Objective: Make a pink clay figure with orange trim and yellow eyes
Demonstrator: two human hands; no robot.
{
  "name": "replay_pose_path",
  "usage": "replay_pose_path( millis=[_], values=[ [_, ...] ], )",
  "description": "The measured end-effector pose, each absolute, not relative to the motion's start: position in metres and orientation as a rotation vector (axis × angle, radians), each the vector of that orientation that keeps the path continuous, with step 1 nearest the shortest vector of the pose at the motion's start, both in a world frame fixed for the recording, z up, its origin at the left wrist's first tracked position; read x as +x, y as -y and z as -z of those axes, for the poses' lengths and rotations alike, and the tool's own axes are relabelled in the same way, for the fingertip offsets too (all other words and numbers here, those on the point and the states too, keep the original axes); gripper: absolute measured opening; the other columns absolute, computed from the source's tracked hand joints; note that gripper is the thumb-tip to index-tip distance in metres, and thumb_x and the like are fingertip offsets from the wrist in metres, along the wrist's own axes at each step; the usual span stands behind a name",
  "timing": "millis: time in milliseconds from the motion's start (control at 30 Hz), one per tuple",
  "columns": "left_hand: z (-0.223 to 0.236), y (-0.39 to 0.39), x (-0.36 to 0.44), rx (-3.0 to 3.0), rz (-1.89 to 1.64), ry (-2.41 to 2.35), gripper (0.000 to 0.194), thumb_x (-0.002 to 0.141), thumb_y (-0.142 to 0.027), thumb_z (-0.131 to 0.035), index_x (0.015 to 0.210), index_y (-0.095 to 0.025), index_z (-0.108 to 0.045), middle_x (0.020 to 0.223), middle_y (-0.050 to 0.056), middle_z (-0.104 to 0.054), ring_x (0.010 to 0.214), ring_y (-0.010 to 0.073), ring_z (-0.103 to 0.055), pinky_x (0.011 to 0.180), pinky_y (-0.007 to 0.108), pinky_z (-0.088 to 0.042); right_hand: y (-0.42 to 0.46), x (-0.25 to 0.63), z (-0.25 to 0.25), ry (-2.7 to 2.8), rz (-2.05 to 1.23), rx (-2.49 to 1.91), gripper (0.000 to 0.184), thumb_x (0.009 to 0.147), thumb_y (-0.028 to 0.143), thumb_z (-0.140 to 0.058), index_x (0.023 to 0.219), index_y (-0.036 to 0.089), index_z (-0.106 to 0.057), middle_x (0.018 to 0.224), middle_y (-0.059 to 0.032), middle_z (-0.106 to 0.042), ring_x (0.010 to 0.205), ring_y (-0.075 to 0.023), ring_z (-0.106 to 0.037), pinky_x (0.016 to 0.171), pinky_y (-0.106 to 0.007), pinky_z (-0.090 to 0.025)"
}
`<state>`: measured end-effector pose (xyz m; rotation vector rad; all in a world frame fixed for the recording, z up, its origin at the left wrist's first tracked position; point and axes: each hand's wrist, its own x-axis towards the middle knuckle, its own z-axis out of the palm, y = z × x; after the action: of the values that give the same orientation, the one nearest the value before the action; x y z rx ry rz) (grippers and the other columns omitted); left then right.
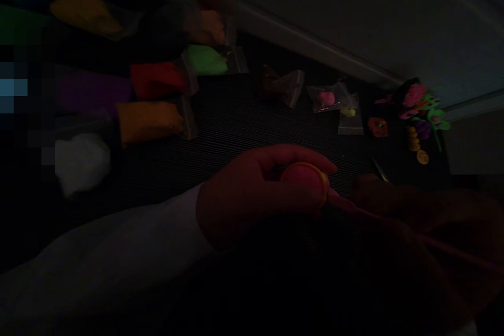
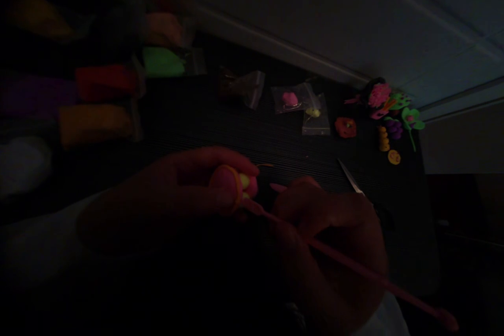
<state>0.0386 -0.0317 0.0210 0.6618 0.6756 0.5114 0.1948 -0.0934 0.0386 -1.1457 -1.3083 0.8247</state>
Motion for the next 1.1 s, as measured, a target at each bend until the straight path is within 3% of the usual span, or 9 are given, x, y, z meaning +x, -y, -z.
replay_pose_path(
  millis=[533,833,1100],
  values=[
    [-0.022,0.031,0.038,0.690,-0.461,-0.680,0.026,0.065,-0.022,-0.062,0.090,-0.022,-0.059,0.082,-0.002,-0.063,0.073,0.0128,-0.060,0.069,0.026,-0.049,0.095,0.193,-0.040,1.302,-0.831,-1.172,0.013,0.070,0.011,-0.055,0.078,0.022,-0.053,0.059,0.0001,-0.057,0.052,-0.0138,-0.053,0.054,-0.036,-0.042],
    [-0.023,0.029,0.038,0.702,-0.465,-0.656,0.027,0.064,-0.019,-0.062,0.090,-0.020,-0.059,0.081,-0.002,-0.063,0.071,0.0126,-0.060,0.069,0.027,-0.049,0.094,0.188,-0.040,1.240,-0.802,-1.198,0.012,0.069,0.014,-0.056,0.075,0.024,-0.054,0.053,0.0017,-0.054,0.045,-0.0126,-0.049,0.047,-0.035,-0.040],
    [-0.021,0.030,0.037,0.675,-0.492,-0.635,0.024,0.065,-0.021,-0.063,0.089,-0.023,-0.059,0.081,-0.003,-0.062,0.069,0.0095,-0.058,0.065,0.021,-0.047,0.091,0.196,-0.048,1.193,-0.955,-1.189,0.012,0.069,0.015,-0.058,0.069,0.026,-0.054,0.052,0.0026,-0.054,0.047,-0.0143,-0.051,0.047,-0.034,-0.040]
  ],
)
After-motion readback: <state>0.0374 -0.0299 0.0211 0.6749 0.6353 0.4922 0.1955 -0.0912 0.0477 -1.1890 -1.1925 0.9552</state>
